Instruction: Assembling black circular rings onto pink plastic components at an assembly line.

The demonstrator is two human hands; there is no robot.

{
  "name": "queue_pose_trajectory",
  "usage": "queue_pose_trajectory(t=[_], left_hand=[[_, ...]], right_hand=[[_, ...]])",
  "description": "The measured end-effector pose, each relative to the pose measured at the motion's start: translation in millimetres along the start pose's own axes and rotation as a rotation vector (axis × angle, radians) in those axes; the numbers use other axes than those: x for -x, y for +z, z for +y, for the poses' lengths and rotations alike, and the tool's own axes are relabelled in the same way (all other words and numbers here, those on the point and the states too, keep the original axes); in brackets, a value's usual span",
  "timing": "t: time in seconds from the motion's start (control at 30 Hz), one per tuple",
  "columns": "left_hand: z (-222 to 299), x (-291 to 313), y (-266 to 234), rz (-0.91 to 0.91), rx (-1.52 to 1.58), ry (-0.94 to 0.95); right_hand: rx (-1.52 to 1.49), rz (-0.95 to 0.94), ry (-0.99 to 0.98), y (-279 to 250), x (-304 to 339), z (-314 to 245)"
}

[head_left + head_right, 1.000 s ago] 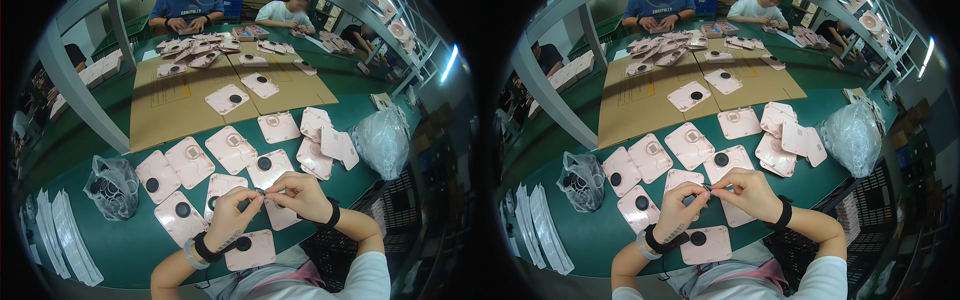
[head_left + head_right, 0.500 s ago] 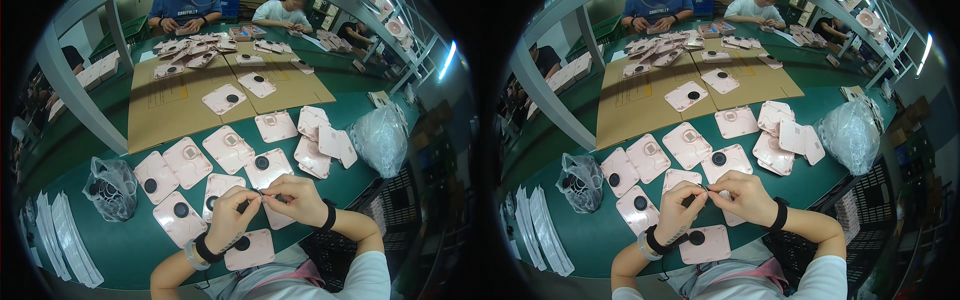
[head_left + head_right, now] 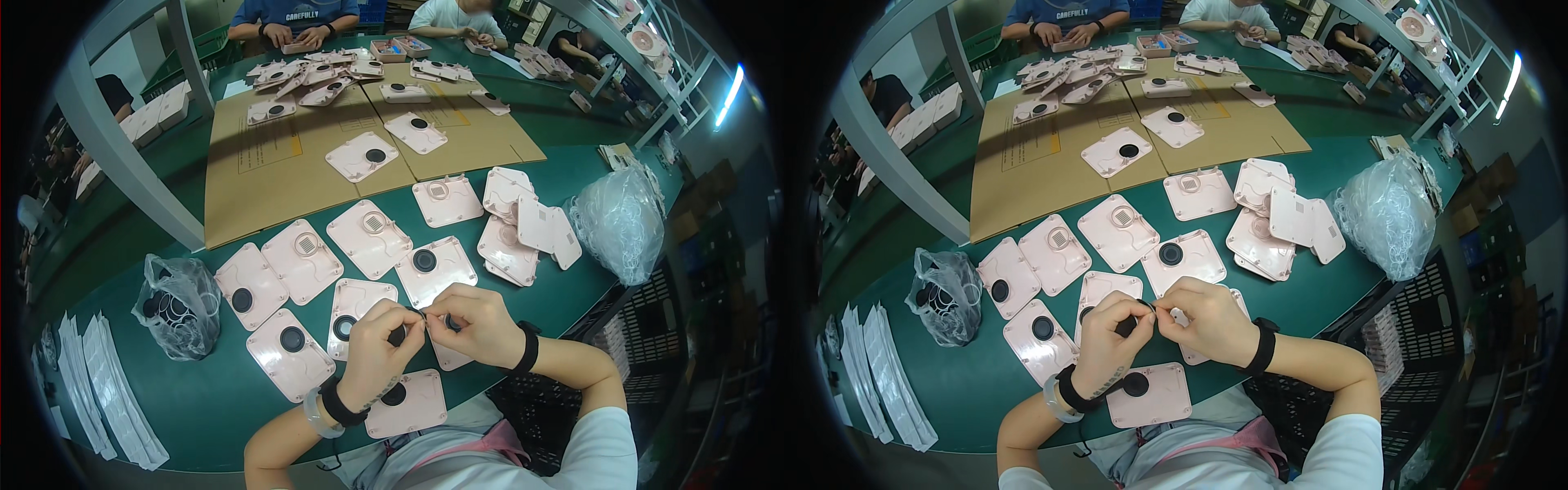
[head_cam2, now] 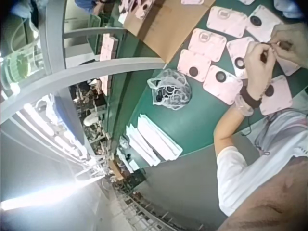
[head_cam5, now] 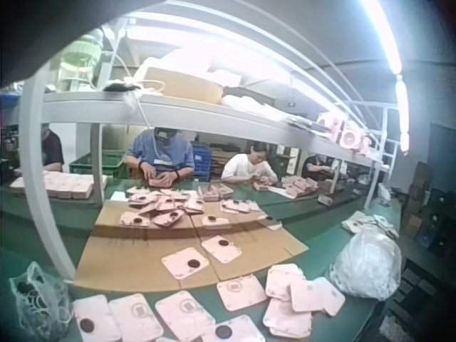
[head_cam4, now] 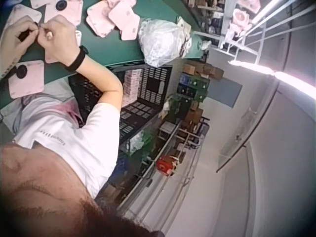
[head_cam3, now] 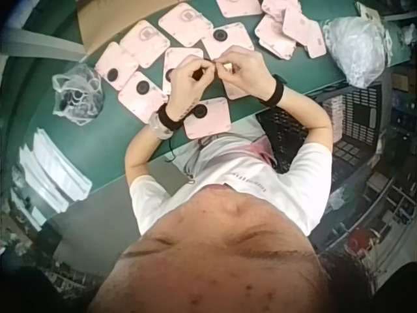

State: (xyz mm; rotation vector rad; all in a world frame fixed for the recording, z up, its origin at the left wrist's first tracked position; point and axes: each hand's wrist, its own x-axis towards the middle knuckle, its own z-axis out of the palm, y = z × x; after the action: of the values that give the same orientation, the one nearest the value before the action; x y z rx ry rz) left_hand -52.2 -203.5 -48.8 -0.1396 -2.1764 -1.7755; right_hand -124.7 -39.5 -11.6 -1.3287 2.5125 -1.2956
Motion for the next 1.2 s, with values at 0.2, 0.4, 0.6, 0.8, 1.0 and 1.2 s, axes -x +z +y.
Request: queue_pose_trajectory(t=[0.2,0.4,0.6,0.8,1.0,1.2], left_hand=[[-1.2,-0.7,-0.6,0.011,-0.025,-0.010],[2.5,0.5,-1.1,-0.009,-0.010,-0.047],[-0.9,1.2,1.2,0.020,-0.044,-0.001],[-3.4,-0.3,0.8,0.024,-0.034,-0.005],[-1.4,-1.8,-1.0,0.052,-0.064,-0.020],[0.2,-1.2,-0.3,0.073,-0.081,0.028]], right_hand=[[-0.038,-0.016,0.057,-1.8,-1.5,0.0],[-0.037,-0.008,0.037,-0.7,-1.7,1.2],[-0.064,-0.043,0.031,-1.6,-2.9,5.1],[-0.055,-0.004,0.046,3.0,-2.9,4.8],[-0.080,-0.022,0.253,-1.9,-4.2,-7.1],[-0.019,-0.012,0.201,-2.3,-2.1,-0.6]])
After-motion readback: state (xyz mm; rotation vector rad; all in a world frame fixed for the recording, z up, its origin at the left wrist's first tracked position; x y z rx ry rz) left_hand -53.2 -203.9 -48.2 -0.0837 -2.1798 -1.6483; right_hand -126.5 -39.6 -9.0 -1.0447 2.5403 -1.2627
